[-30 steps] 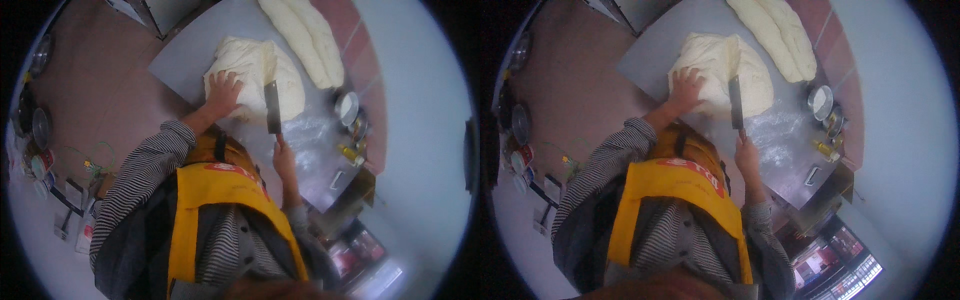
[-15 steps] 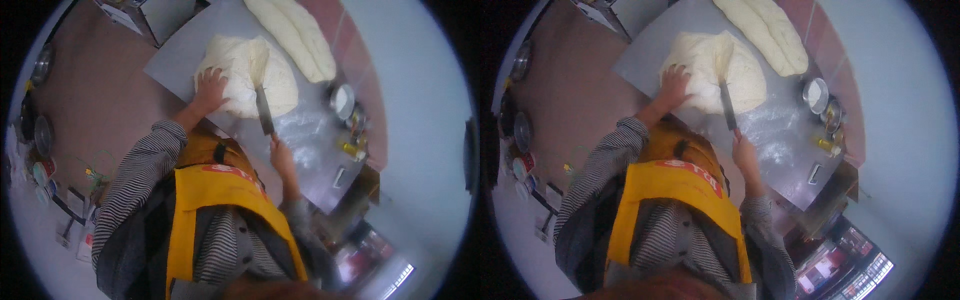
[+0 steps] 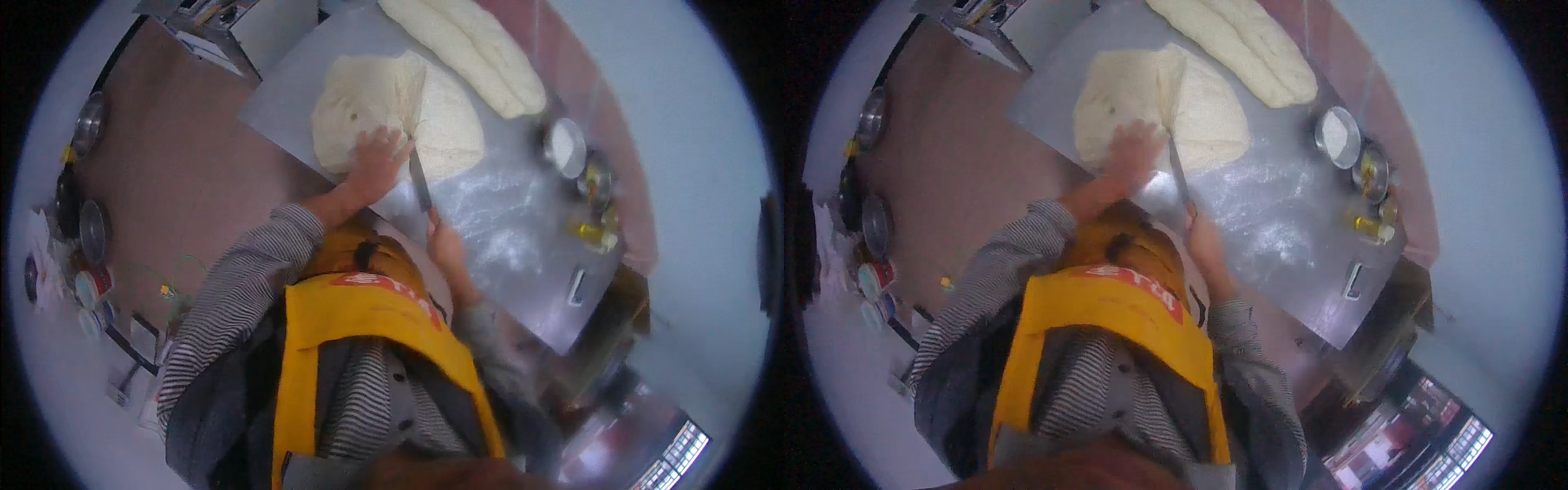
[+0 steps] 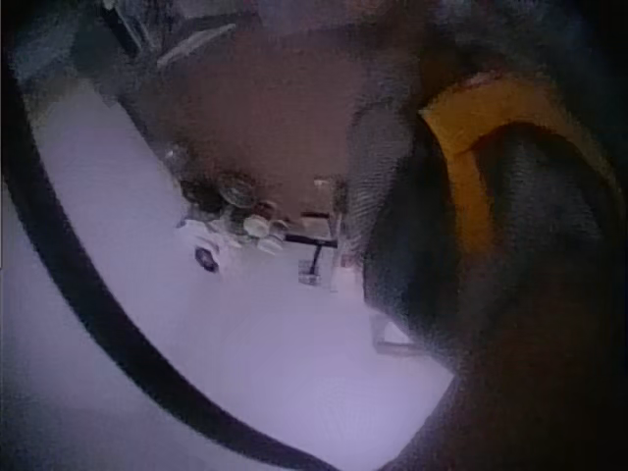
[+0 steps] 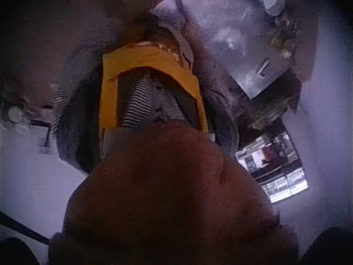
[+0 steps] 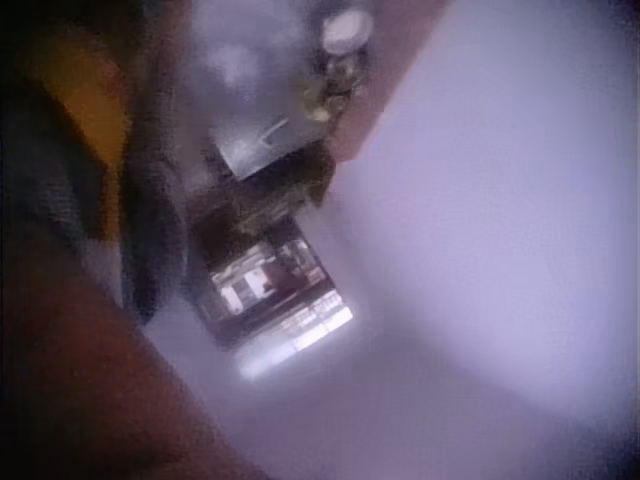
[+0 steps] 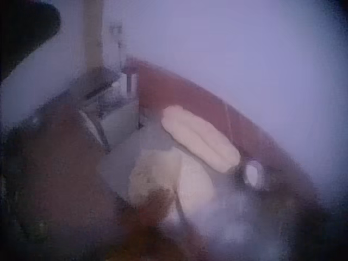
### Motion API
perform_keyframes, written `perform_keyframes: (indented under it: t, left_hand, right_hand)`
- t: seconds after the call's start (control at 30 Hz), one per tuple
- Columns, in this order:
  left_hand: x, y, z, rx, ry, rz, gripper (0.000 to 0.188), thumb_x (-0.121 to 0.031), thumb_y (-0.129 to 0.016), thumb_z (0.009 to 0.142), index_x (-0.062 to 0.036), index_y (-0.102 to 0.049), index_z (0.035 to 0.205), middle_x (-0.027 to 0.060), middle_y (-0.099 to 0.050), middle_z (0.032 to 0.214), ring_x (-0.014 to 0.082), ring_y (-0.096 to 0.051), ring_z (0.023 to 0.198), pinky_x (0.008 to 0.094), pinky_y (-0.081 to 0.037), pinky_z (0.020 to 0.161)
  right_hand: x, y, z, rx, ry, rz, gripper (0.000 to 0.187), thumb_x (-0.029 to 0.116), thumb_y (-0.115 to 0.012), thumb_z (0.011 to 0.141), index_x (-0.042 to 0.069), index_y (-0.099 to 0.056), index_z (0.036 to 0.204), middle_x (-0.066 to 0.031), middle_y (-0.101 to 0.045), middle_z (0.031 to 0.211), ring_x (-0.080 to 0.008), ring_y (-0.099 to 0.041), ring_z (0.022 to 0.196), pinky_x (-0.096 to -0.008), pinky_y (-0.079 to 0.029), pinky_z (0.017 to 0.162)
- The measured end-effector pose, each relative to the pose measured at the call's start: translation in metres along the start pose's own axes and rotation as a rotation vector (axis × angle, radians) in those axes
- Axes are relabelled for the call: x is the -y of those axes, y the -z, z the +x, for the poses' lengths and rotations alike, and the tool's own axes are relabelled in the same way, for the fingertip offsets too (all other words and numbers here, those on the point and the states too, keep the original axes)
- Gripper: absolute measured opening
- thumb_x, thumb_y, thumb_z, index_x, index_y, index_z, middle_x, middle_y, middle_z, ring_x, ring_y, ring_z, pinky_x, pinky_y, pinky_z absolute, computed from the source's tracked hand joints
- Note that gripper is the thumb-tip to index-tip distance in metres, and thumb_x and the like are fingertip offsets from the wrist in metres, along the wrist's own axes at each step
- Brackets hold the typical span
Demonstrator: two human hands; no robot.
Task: The person kneads and rolls a large piece of dough on a metal countertop, repeatedly folding and pressing it to form a long cylindrical shape. They occasionally dust the surface with flour and use a bench scraper to cut and separate portions of the dough.
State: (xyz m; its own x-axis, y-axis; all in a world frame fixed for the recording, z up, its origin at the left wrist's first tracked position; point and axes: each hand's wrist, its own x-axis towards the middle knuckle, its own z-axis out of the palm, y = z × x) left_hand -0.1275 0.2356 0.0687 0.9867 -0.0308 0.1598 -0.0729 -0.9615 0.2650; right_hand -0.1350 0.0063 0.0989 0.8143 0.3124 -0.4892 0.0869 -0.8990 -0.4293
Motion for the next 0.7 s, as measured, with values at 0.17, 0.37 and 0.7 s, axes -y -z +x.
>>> perform_keyframes:
  t: [0.17,0.37,0.7]
  left_hand:
    - [-0.006,-0.062,0.006,-0.221,-0.069,0.327,0.063,-0.034,-0.072,0.075,-0.0207,-0.055,0.134,0.0103,-0.039,0.148,0.0388,-0.028,0.14,0.0698,-0.018,0.108]
    - [0.059,-0.001,0.025,0.045,0.068,0.202,0.065,-0.049,-0.073,0.073,-0.0279,-0.056,0.132,0.0041,-0.039,0.149,0.0411,-0.029,0.139,0.0739,-0.027,0.1]
    - [0.111,0.053,0.086,0.181,-0.033,-0.333,0.051,-0.029,-0.063,0.086,-0.0164,-0.053,0.135,0.0138,-0.057,0.129,0.0355,-0.052,0.12,0.0464,-0.045,0.099]
  right_hand:
    - [-0.039,-0.074,0.049,-0.201,-0.004,0.179,0.043,0.029,-0.045,0.1,0.012,-0.049,0.139,-0.0223,-0.064,0.114,-0.0448,-0.06,0.103,-0.0481,-0.049,0.085]
    - [-0.046,0.003,0.048,-0.287,0.135,0.077,0.038,0.024,-0.05,0.098,0.009,-0.056,0.132,-0.0216,-0.066,0.108,-0.0415,-0.064,0.095,-0.0475,-0.051,0.081]
    - [-0.021,0.013,-0.021,-0.441,0.066,0.241,0.035,0.024,-0.052,0.097,0.005,-0.056,0.127,-0.0244,-0.064,0.11,-0.0441,-0.062,0.097,-0.0476,-0.051,0.079]
